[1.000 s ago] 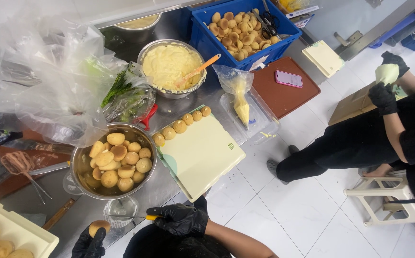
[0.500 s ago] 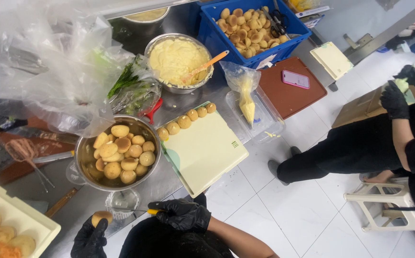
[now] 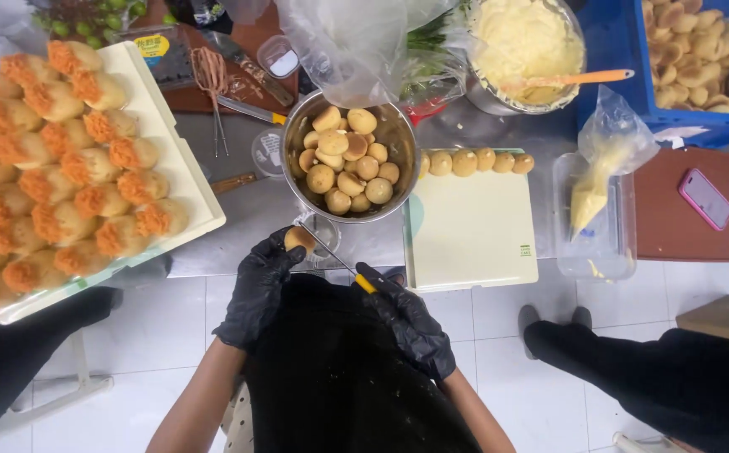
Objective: Filling pastry puffs with cream and arranging them on a tray.
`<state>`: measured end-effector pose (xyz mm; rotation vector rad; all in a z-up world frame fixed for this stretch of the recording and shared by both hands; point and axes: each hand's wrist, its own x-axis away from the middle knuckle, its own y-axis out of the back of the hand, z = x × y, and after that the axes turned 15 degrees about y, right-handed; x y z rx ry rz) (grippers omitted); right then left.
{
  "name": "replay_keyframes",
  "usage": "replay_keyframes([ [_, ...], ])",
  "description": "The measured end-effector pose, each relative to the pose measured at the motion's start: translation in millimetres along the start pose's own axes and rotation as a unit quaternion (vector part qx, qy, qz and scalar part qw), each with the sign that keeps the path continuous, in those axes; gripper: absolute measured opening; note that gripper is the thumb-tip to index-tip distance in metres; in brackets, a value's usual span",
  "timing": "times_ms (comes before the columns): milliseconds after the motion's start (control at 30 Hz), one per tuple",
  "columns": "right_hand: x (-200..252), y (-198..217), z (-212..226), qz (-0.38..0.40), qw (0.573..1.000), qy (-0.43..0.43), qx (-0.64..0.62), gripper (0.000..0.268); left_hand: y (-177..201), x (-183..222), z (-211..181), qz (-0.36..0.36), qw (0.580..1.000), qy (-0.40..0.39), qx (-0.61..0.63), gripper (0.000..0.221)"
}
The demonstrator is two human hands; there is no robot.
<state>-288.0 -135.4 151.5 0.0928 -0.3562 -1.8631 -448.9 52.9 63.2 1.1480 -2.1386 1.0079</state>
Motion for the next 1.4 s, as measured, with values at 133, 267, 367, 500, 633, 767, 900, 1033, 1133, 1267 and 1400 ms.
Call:
replay_keyframes([
  [133, 5, -9, -16, -0.019, 0.995, 0.085, 0.055, 0.051, -8, -1, 0, 0.016, 1.0, -0.003, 0.016, 0.045],
  [267, 12, -14, -41, -0.032, 0.978, 0.112, 0.171, 0.052, -12, 6, -7, 0.051, 0.998, 0.007, 0.048, 0.045],
  [367, 15, -9, -52, -0.023, 0.97, 0.149, 0.192, 0.053, -8, 2, -4, 0.072, 0.993, 0.054, 0.082, 0.046],
  [500, -2, -8, -15, 0.004, 0.979, 0.097, 0.181, 0.06, -1, 0, 4, 0.081, 0.99, 0.063, 0.101, 0.048],
  [633, -9, -7, -25, 0.004, 0.972, 0.097, 0.214, 0.061, 0, 6, -6, 0.119, 0.986, 0.02, 0.114, 0.054],
  [767, -12, -6, -30, 0.022, 0.969, 0.119, 0.217, 0.059, -5, 20, -19, 0.134, 0.988, -0.041, 0.067, 0.059],
  [900, -16, -13, -66, 0.014, 0.93, 0.167, 0.326, 0.054, -13, 15, -33, 0.157, 0.986, -0.046, 0.029, 0.061],
  [1033, -22, -16, -59, 0.033, 0.922, 0.156, 0.353, 0.048, -56, 9, -55, 0.183, 0.958, -0.122, -0.185, 0.062],
  [1133, -24, -12, -36, 0.026, 0.907, 0.139, 0.397, 0.038, -114, -10, -69, 0.188, 0.874, -0.253, -0.369, 0.061],
  [1267, -22, -5, -31, 0.004, 0.876, 0.233, 0.422, 0.037, -186, -50, -59, 0.203, 0.674, -0.501, -0.503, 0.057],
  [1400, -39, -28, -66, 0.015, 0.878, 0.194, 0.438, 0.037, -233, -145, 14, 0.149, 0.499, -0.54, -0.662, 0.038],
])
